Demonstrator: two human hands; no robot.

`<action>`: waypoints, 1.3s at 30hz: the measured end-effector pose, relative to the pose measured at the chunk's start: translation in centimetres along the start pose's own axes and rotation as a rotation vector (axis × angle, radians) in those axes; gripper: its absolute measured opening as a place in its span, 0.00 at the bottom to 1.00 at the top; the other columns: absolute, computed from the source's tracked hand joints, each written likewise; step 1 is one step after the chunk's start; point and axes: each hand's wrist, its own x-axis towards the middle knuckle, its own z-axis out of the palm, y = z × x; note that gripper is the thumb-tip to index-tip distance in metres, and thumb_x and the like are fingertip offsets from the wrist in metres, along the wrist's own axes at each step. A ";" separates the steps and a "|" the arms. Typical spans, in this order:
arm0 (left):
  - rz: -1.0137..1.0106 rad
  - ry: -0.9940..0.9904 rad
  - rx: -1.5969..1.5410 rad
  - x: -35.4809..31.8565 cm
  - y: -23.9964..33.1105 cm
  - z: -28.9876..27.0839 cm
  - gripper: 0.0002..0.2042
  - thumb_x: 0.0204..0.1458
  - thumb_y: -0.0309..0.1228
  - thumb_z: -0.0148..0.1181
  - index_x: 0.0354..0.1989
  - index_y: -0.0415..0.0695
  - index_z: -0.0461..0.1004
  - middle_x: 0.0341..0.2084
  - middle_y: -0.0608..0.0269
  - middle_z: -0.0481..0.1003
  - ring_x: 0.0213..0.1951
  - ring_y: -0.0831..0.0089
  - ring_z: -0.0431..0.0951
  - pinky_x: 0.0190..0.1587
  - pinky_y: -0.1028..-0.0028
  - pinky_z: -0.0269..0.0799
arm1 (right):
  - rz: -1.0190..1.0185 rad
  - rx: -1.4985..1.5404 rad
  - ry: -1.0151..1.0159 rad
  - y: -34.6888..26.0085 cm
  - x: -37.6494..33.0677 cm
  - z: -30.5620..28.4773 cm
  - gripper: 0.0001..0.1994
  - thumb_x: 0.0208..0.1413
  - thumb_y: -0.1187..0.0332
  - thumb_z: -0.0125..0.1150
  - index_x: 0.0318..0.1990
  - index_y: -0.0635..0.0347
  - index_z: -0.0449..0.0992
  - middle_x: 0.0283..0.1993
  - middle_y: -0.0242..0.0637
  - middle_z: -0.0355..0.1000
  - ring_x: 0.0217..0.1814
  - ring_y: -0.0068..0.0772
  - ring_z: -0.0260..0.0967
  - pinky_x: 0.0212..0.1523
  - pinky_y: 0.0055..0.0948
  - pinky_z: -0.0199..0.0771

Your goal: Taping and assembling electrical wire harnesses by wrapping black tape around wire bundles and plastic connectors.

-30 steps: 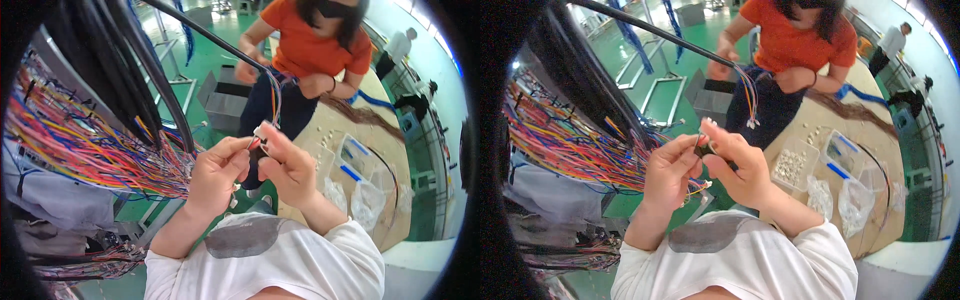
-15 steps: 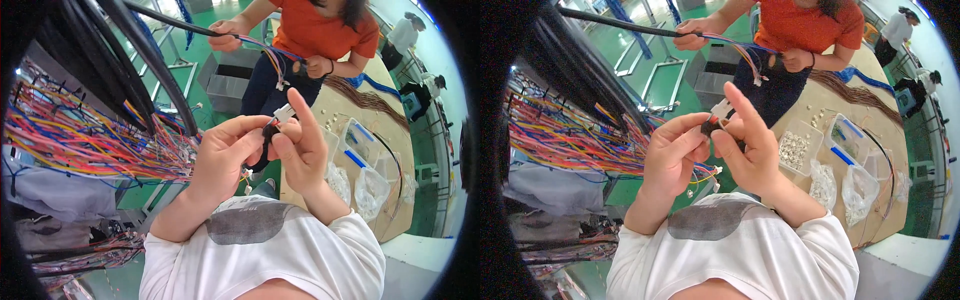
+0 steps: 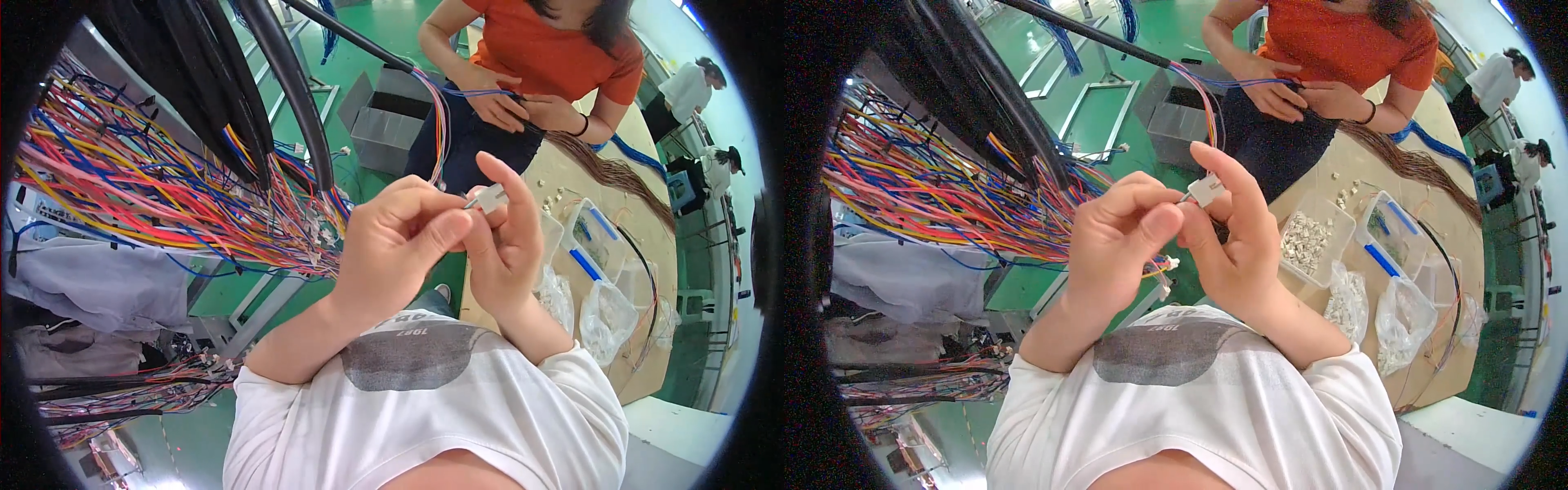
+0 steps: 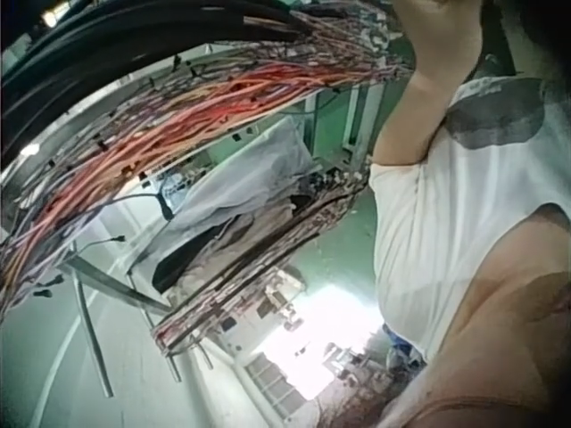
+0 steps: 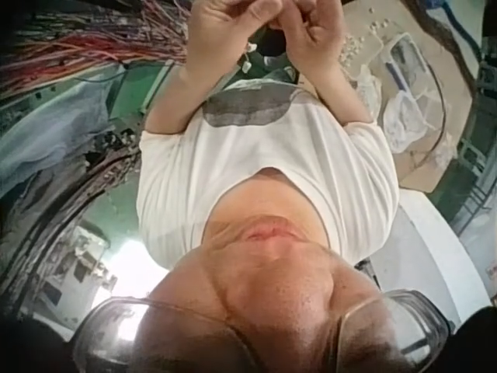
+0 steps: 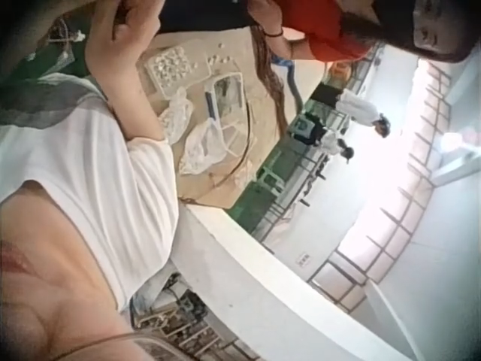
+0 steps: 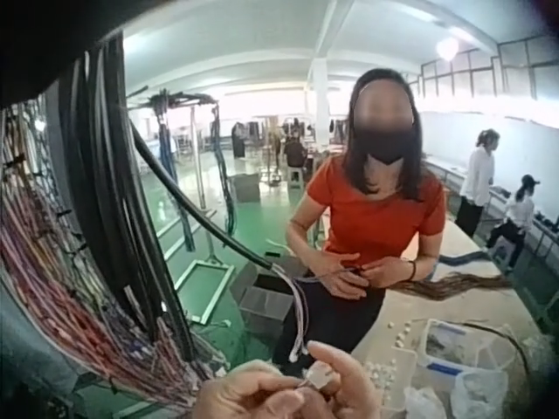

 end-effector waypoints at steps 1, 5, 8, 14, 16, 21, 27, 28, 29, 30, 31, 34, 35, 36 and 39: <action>0.022 -0.012 0.071 0.2 0.0 -0.3 0.07 0.48 0.27 0.54 0.29 0.35 0.73 0.23 0.69 0.66 0.25 0.85 0.66 0.26 0.86 0.60 | 0.003 -0.002 -0.002 0.1 0.0 -0.1 0.21 0.48 0.81 0.49 0.52 0.66 0.57 0.20 0.29 0.63 0.22 0.15 0.60 0.22 0.14 0.57; 0.191 0.067 0.482 0.7 -0.3 -1.2 0.06 0.46 0.27 0.54 0.24 0.37 0.72 0.17 0.64 0.65 0.20 0.76 0.65 0.22 0.78 0.59 | -0.128 -0.144 -0.030 0.7 1.1 -1.1 0.15 0.47 0.81 0.51 0.44 0.65 0.65 0.32 0.33 0.64 0.34 0.17 0.60 0.35 0.16 0.59; 0.293 0.066 0.565 0.6 -0.7 -1.4 0.06 0.48 0.27 0.53 0.24 0.38 0.71 0.18 0.65 0.65 0.20 0.78 0.63 0.22 0.79 0.57 | 0.152 0.067 -0.084 -0.5 1.1 -0.7 0.05 0.49 0.79 0.50 0.35 0.67 0.69 0.29 0.30 0.66 0.30 0.15 0.61 0.31 0.14 0.62; 0.350 0.158 0.577 -0.6 -1.3 -0.9 0.19 0.47 0.21 0.51 0.49 0.37 0.57 0.18 0.65 0.64 0.20 0.85 0.62 0.20 0.85 0.56 | 0.194 0.038 -0.114 -0.3 0.8 -0.6 0.05 0.51 0.76 0.49 0.34 0.67 0.69 0.27 0.30 0.66 0.26 0.15 0.61 0.26 0.14 0.61; 0.590 0.147 0.807 0.0 -1.8 -1.7 0.07 0.47 0.22 0.50 0.36 0.38 0.65 0.20 0.60 0.65 0.18 0.71 0.65 0.20 0.76 0.60 | 0.309 0.148 -0.108 0.2 0.9 -0.4 0.05 0.51 0.75 0.50 0.34 0.67 0.68 0.24 0.30 0.65 0.23 0.15 0.60 0.22 0.13 0.59; 0.406 -0.009 0.931 -1.6 -2.1 -2.0 0.05 0.42 0.19 0.50 0.28 0.41 0.67 0.20 0.55 0.65 0.21 0.60 0.68 0.23 0.71 0.63 | 0.528 0.357 -0.144 1.1 0.4 -0.9 0.05 0.48 0.75 0.54 0.27 0.63 0.64 0.20 0.32 0.64 0.18 0.16 0.59 0.17 0.15 0.57; 0.408 -0.078 0.919 -2.4 -2.8 -2.4 0.05 0.40 0.24 0.57 0.26 0.41 0.68 0.19 0.59 0.68 0.20 0.64 0.71 0.22 0.72 0.65 | 0.653 0.442 -0.141 2.2 -0.3 -1.2 0.06 0.48 0.75 0.54 0.27 0.63 0.63 0.18 0.31 0.63 0.15 0.16 0.57 0.14 0.15 0.53; 0.396 -0.078 0.931 -2.5 -3.1 -2.7 0.06 0.40 0.25 0.59 0.25 0.40 0.68 0.19 0.59 0.68 0.20 0.67 0.71 0.22 0.74 0.66 | 0.678 0.459 -0.152 2.0 -0.2 -1.0 0.06 0.48 0.75 0.54 0.26 0.62 0.62 0.17 0.31 0.63 0.15 0.16 0.56 0.13 0.15 0.51; 0.398 -0.077 0.932 -2.5 -3.1 -2.8 0.06 0.40 0.25 0.59 0.25 0.40 0.68 0.19 0.59 0.68 0.20 0.67 0.71 0.22 0.74 0.66 | 0.676 0.460 -0.153 2.2 -0.1 -1.0 0.06 0.48 0.75 0.54 0.26 0.62 0.62 0.17 0.31 0.63 0.15 0.16 0.56 0.13 0.15 0.51; 0.344 -0.074 0.879 -2.5 -3.1 -2.9 0.06 0.41 0.25 0.59 0.25 0.40 0.68 0.18 0.59 0.68 0.20 0.68 0.71 0.21 0.74 0.65 | 0.721 0.500 -0.180 2.4 0.0 -1.1 0.06 0.48 0.75 0.54 0.26 0.62 0.62 0.17 0.31 0.62 0.15 0.15 0.56 0.13 0.15 0.51; 0.291 -0.071 0.825 -2.5 -3.1 -3.0 0.05 0.41 0.24 0.59 0.25 0.40 0.68 0.18 0.59 0.69 0.19 0.69 0.71 0.21 0.75 0.65 | 0.767 0.540 -0.206 2.6 0.0 -1.1 0.07 0.48 0.75 0.55 0.26 0.62 0.62 0.17 0.31 0.62 0.14 0.15 0.56 0.13 0.14 0.51; 0.133 -0.125 0.777 -2.3 -2.7 -3.4 0.05 0.41 0.24 0.59 0.24 0.39 0.68 0.18 0.59 0.69 0.19 0.71 0.71 0.21 0.76 0.65 | 0.734 0.547 -0.258 2.7 0.0 -1.2 0.06 0.48 0.75 0.55 0.27 0.62 0.62 0.18 0.31 0.63 0.15 0.15 0.56 0.13 0.14 0.51; 0.133 -0.121 0.771 -2.4 -2.7 -3.4 0.05 0.41 0.24 0.59 0.24 0.39 0.68 0.18 0.59 0.69 0.19 0.71 0.71 0.21 0.76 0.65 | 0.737 0.540 -0.260 2.7 0.0 -1.2 0.06 0.48 0.75 0.55 0.27 0.62 0.62 0.18 0.31 0.63 0.15 0.15 0.56 0.13 0.14 0.51; 0.135 -0.128 0.737 -2.6 -2.6 -3.5 0.05 0.41 0.24 0.59 0.24 0.39 0.68 0.17 0.58 0.69 0.19 0.71 0.70 0.21 0.76 0.64 | 0.715 0.529 -0.283 2.6 -0.2 -1.2 0.06 0.48 0.76 0.55 0.27 0.61 0.62 0.18 0.30 0.63 0.15 0.14 0.57 0.13 0.13 0.51; 0.162 -0.128 0.733 -2.9 -2.7 -3.4 0.05 0.42 0.26 0.58 0.24 0.40 0.68 0.18 0.58 0.69 0.19 0.66 0.70 0.20 0.73 0.64 | 0.665 0.487 -0.337 2.5 -0.4 -1.2 0.06 0.48 0.75 0.54 0.28 0.61 0.63 0.19 0.30 0.64 0.17 0.13 0.58 0.14 0.13 0.53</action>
